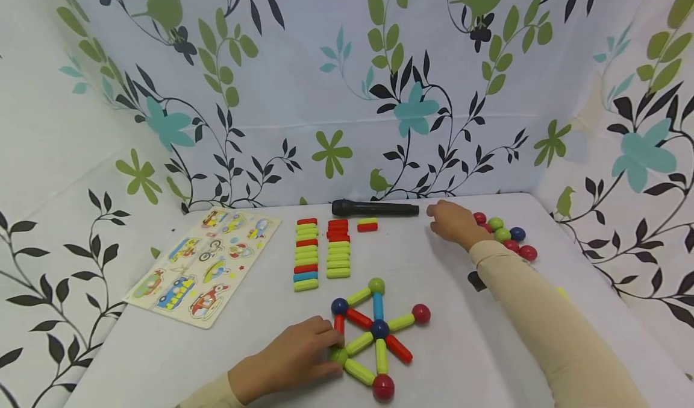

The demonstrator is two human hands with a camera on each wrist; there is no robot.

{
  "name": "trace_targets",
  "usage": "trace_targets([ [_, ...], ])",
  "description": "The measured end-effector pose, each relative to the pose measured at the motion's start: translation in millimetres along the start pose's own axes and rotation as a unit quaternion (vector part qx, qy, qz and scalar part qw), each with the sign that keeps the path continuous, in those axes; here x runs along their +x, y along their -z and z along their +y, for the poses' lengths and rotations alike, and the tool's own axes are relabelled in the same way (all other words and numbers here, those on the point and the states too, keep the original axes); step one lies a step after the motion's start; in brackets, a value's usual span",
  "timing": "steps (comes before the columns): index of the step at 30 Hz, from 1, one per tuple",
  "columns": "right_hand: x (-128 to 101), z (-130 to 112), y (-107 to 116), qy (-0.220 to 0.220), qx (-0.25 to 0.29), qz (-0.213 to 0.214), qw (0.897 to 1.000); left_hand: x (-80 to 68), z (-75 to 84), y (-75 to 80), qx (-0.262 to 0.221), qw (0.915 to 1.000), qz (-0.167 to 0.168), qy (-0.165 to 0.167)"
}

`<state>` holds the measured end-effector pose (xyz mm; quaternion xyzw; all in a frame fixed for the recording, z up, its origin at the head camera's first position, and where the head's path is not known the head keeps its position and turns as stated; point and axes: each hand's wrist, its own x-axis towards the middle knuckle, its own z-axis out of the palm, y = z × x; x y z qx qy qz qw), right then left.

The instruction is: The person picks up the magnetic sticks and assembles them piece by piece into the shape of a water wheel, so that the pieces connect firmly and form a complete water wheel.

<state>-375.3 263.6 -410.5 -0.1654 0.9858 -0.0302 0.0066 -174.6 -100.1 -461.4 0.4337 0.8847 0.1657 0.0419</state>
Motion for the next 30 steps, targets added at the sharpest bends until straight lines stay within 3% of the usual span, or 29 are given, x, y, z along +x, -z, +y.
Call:
trace_targets([
  [7, 29.6, -61.2, -12.8, 0.069, 0.037, -0.009, 0.997, -4.7, -2.9, -1.9, -0.002, 1.0, -0.003, 0.001],
  [13, 57.0, -103.0, -26.1, 0.127, -0.023, -0.02, 0.991, -5.0, -0.9, -1.6, 0.001, 1.0, 0.002, -0.005],
  [21, 65.2, -111.8, -29.6, 0.114, -0.067, -0.038, 0.99, -1.9, 3.0, 2.5, -0.002, 1.0, -0.002, 0.0],
  [26, 60.6, -109.4, -30.1, 0.074, -0.042, -0.085, 0.993, -1.4, 2.9, 3.1, -0.003, 1.0, -0.007, -0.001],
  [30, 46.8, -106.3, -25.5, 0.053, 0.016, -0.106, 0.993, -1.1, 2.3, 2.0, -0.005, 0.9999, -0.01, 0.005],
])
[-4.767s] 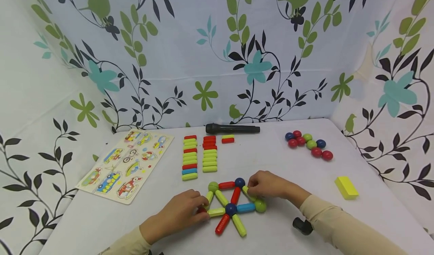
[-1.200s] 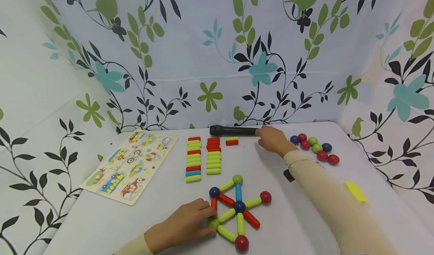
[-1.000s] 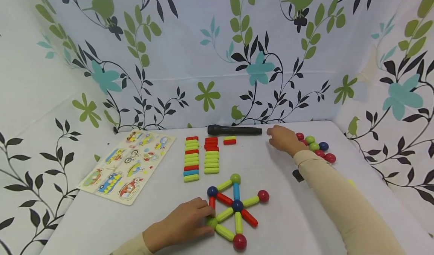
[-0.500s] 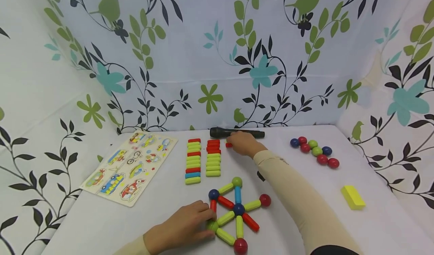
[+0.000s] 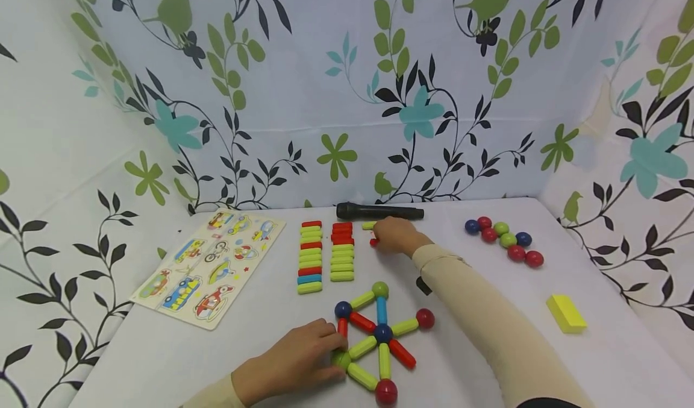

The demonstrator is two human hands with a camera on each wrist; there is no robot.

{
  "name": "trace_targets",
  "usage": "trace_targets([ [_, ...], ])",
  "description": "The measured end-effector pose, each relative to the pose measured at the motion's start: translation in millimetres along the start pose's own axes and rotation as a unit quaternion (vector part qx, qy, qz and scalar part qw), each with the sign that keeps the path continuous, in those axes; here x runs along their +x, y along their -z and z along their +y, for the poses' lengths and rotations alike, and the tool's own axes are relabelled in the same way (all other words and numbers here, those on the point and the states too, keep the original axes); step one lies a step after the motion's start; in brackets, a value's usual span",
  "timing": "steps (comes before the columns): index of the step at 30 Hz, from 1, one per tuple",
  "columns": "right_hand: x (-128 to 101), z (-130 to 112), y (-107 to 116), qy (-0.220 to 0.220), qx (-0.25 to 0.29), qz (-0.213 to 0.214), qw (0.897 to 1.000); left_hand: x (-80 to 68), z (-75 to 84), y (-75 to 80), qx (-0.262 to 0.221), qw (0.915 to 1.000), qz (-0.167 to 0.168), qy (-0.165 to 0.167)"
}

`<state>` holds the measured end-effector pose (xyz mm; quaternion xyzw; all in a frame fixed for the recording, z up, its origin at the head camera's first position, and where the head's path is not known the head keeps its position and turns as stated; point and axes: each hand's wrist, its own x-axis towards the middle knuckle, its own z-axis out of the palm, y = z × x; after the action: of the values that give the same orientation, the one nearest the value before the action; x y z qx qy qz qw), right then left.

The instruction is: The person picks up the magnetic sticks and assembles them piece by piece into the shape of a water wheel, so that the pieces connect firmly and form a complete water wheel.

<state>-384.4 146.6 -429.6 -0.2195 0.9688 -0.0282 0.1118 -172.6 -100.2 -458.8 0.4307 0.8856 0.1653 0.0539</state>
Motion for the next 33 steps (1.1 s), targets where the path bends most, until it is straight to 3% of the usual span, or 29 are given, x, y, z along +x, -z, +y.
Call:
trace_targets([
  [4, -31.8, 3.3, 6.0, 0.009, 0.084, -0.007, 0.996, 1.1, -2.5, 0.7, -0.004, 1.0, -0.007, 0.004],
  [8, -76.2, 6.6, 0.3, 0.026, 0.16, -0.031, 0.986, 1.6, -0.4, -2.1, -0.003, 0.9999, -0.011, 0.003],
  [12, -109.4, 6.7, -8.0, 0.03, 0.201, -0.056, 0.978, 1.4, -0.1, -0.3, 0.004, 1.0, -0.005, 0.001],
  [16, -128.8, 6.9, -14.2, 0.02, 0.207, -0.077, 0.975, 1.5, -0.1, 0.1, 0.004, 1.0, 0.002, -0.002],
  [20, -132.3, 5.1, -15.3, 0.023, 0.205, -0.077, 0.976, 1.8, 0.4, -0.8, 0.005, 1.0, 0.005, -0.001],
  [26, -120.9, -0.9, -14.6, 0.047, 0.198, -0.068, 0.977, 1.3, 0.7, 0.0, 0.004, 1.0, 0.005, 0.0],
  [33, -111.0, -0.8, -18.5, 0.044, 0.182, -0.073, 0.98, 1.6, 2.6, 0.8, 0.019, 0.9997, 0.01, -0.006],
])
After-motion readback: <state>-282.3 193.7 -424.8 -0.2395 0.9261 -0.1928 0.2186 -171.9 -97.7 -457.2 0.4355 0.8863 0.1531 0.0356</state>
